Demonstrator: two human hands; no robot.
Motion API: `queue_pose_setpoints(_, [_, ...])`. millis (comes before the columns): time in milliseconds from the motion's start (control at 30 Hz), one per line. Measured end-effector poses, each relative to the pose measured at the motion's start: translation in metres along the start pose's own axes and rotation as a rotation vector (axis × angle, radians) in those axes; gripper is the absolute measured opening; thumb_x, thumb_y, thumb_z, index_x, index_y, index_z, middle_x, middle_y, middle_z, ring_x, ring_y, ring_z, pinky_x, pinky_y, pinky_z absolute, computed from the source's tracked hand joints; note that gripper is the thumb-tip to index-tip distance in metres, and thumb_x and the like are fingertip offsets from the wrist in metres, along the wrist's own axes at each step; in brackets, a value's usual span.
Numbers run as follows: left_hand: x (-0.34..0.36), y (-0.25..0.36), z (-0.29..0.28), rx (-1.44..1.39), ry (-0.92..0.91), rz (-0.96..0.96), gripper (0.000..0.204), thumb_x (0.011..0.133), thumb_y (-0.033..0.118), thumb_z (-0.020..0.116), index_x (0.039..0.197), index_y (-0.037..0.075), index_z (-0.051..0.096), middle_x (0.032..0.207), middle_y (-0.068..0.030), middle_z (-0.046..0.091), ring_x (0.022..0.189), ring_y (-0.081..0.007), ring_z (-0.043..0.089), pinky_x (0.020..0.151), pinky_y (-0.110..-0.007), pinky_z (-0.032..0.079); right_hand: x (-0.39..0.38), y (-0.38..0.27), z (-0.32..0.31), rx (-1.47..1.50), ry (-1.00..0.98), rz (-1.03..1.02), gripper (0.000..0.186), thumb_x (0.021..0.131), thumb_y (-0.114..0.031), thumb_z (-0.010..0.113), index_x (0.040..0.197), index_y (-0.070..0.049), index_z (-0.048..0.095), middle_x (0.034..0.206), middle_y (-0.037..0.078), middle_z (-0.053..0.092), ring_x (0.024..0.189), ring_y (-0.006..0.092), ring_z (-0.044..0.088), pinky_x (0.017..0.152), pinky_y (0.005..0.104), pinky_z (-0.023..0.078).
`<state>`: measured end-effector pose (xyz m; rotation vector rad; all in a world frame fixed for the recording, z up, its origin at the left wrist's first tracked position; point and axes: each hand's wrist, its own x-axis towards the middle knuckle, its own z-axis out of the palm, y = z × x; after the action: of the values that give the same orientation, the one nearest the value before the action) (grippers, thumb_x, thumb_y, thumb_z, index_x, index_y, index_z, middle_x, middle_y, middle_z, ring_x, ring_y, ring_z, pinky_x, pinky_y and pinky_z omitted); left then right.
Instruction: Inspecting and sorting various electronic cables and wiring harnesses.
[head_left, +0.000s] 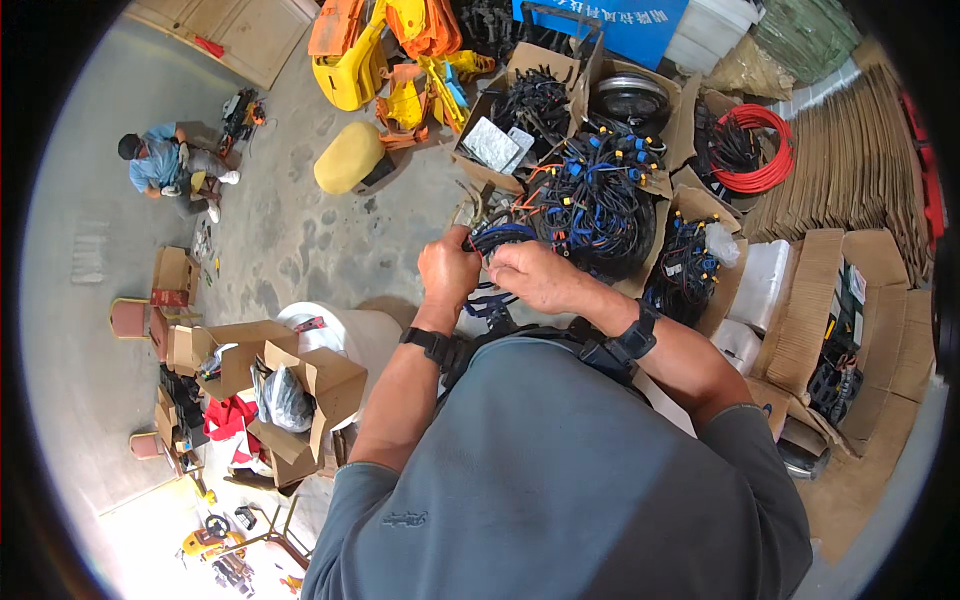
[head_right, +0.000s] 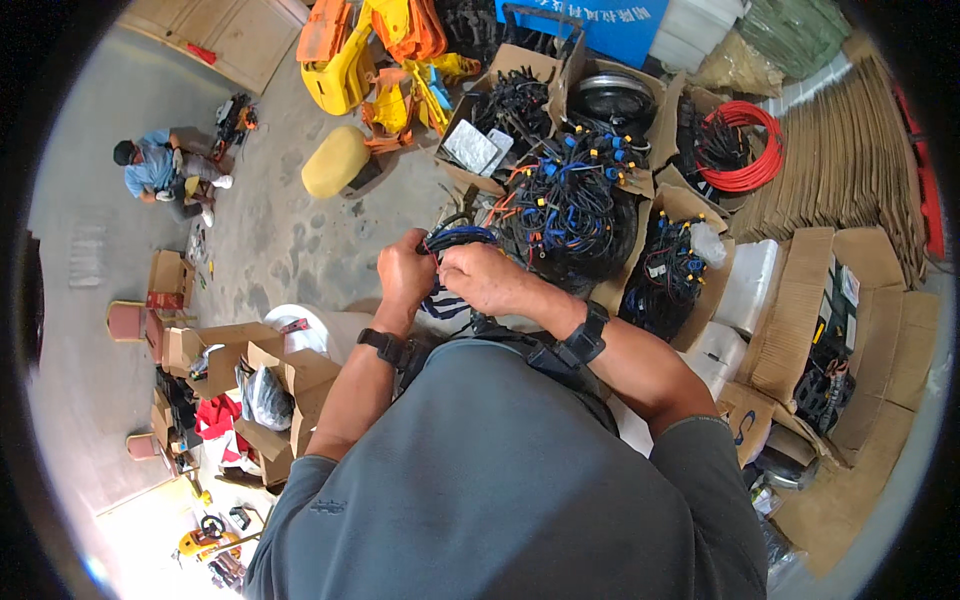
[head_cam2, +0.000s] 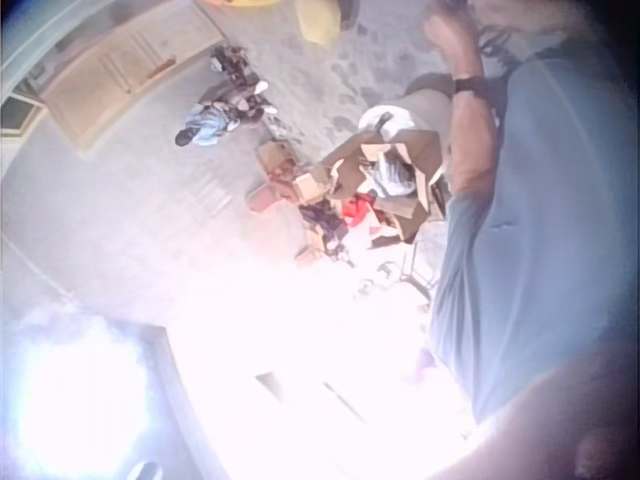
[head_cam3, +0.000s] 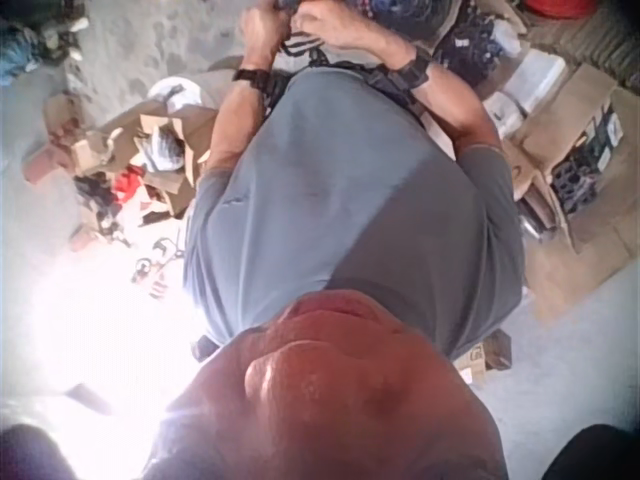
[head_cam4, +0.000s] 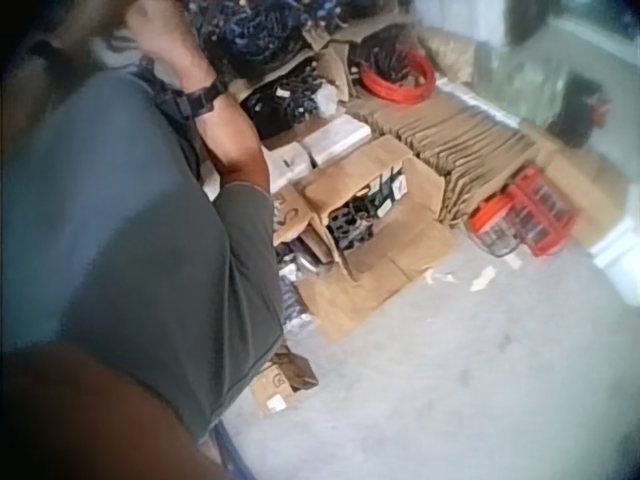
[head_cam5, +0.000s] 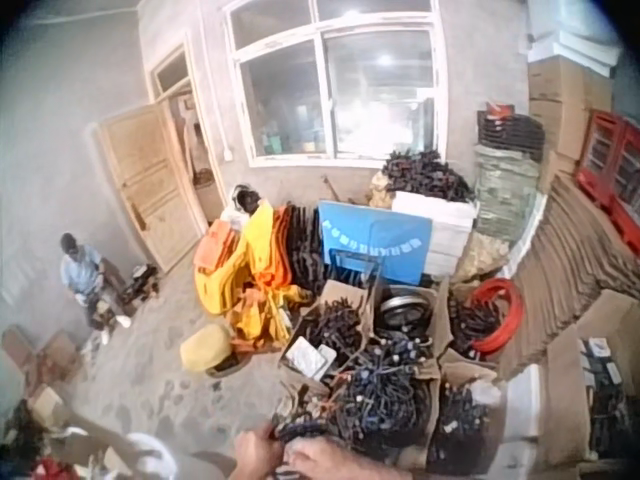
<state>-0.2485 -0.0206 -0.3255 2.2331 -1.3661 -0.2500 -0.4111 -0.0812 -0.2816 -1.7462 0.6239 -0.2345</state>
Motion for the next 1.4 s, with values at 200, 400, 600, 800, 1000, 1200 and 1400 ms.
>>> queue_pose_setpoints(200, [0.006, 0.002, -0.006, 0.121, -0.060, 0.004, 0.021, 0.069, 0.018, 0.067, 0.090, 0.012, 0.071, 0.075, -0.0201, 0.066, 0.073, -0.0389, 0.065, 0.067, -0.045, 0.052, -0.001, -0.009, -0.011, 0.080, -0.088, 0.027, 0.024, 0.089, -0.021, 0.054, 0.085, 0.002, 0.061, 0.067, 0.009, 0.060, 0.061, 0.0170, 0.055, 0.060, 0.0347, 0.046])
queue_pose_setpoints(400, [0.010, 0.012, -0.018, 0.170, -0.091, 0.151, 0.016, 0.069, 0.021, 0.068, 0.082, 0.012, 0.070, 0.073, -0.0172, 0.067, 0.071, -0.0368, 0.065, 0.066, -0.046, 0.052, 0.002, -0.055, -0.052, -0.139, -0.307, 0.013, 0.021, 0.083, -0.018, 0.057, 0.085, 0.002, 0.064, 0.077, 0.013, 0.070, 0.070, 0.0194, 0.067, 0.065, 0.0327, 0.051])
queue_pose_setpoints(600, [0.020, 0.013, -0.034, -0.066, -0.241, -0.128, 0.036, 0.065, 0.035, 0.083, 0.080, 0.006, 0.069, 0.069, -0.0156, 0.065, 0.069, -0.0355, 0.064, 0.062, -0.043, 0.049, -0.005, -0.026, -0.041, -0.354, -0.036, -0.461, 0.014, 0.080, -0.020, 0.061, 0.083, -0.009, 0.068, 0.073, 0.010, 0.065, 0.075, 0.0313, 0.062, 0.069, 0.0419, 0.049])
queue_pose_setpoints(800, [0.023, 0.009, -0.030, -0.041, -0.204, -0.109, 0.033, 0.070, 0.030, 0.081, 0.079, 0.001, 0.067, 0.063, -0.0174, 0.061, 0.058, -0.0326, 0.060, 0.056, -0.041, 0.046, -0.014, -0.028, -0.017, -0.480, 0.086, -0.575, 0.012, 0.083, -0.019, 0.060, 0.081, -0.010, 0.067, 0.068, 0.014, 0.062, 0.070, 0.0368, 0.061, 0.065, 0.0451, 0.048])
queue_pose_setpoints(1000, [0.016, 0.003, -0.024, 0.164, -0.123, 0.055, 0.012, 0.070, 0.018, 0.069, 0.073, 0.007, 0.065, 0.072, -0.0155, 0.066, 0.073, -0.0368, 0.065, 0.064, -0.046, 0.051, -0.008, -0.063, -0.040, -0.230, -0.027, -0.415, 0.014, 0.085, -0.018, 0.058, 0.081, -0.006, 0.063, 0.071, 0.017, 0.063, 0.068, 0.0375, 0.062, 0.061, 0.0446, 0.049])
queue_pose_setpoints(1200, [0.007, 0.016, -0.035, 0.102, -0.150, 0.618, 0.009, 0.061, 0.008, 0.064, 0.069, 0.009, 0.059, 0.068, -0.0099, 0.060, 0.070, -0.0321, 0.060, 0.062, -0.043, 0.048, 0.038, -0.065, -0.093, -0.478, 0.239, -0.457, 0.016, 0.085, -0.024, 0.059, 0.081, -0.009, 0.065, 0.070, 0.016, 0.062, 0.068, 0.0365, 0.063, 0.060, 0.0438, 0.050])
queue_pose_setpoints(1400, [-0.001, 0.043, -0.054, -0.072, -0.065, 0.754, 0.015, 0.057, 0.008, 0.068, 0.067, 0.009, 0.057, 0.062, -0.0058, 0.056, 0.064, -0.0271, 0.058, 0.059, -0.039, 0.045, 0.057, 0.022, -0.106, -0.324, 0.091, -0.147, 0.022, 0.085, -0.026, 0.063, 0.086, -0.005, 0.068, 0.076, 0.017, 0.064, 0.072, 0.0265, 0.064, 0.067, 0.0366, 0.049])
